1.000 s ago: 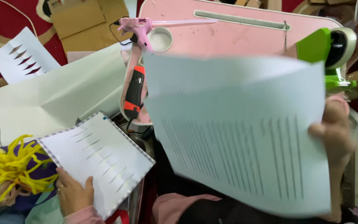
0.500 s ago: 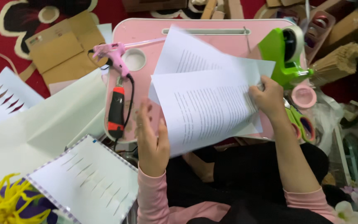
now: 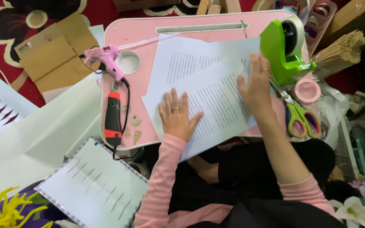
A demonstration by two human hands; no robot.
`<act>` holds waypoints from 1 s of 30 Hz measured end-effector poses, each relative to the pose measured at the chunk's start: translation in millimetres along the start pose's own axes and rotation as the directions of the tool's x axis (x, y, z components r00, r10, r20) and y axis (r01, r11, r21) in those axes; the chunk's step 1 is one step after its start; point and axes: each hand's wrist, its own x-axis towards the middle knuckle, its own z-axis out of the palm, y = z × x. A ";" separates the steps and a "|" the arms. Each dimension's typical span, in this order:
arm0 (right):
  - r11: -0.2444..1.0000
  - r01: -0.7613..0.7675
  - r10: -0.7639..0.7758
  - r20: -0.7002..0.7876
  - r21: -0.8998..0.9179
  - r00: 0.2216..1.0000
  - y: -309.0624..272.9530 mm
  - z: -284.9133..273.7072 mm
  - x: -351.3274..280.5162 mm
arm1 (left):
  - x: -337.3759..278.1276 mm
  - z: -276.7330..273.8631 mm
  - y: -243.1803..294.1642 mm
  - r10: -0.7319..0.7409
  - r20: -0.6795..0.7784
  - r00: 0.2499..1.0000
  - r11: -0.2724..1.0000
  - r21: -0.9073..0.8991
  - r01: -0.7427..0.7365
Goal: The person applies glue from a stick to sheets of paper, folds a sheet, and then cuts a zigzag pattern into the folded edge using scissors.
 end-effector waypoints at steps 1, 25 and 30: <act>0.996 0.035 -0.040 -0.066 -0.079 0.997 -19.9 -10.9 -2.2 | 11.4 19.0 -3.1 -0.007 -0.090 0.996 0.995 0.102 0.016; 0.929 0.159 -0.020 -0.385 0.333 0.923 -104.2 -35.2 -199.4 | 19.0 18.8 -29.5 0.154 -0.438 0.886 0.976 0.208 -0.066; 0.985 -0.047 0.033 0.087 0.167 0.996 -59.5 48.0 -305.5 | -66.6 -71.7 16.6 -0.015 -0.752 0.659 0.960 -0.194 -0.200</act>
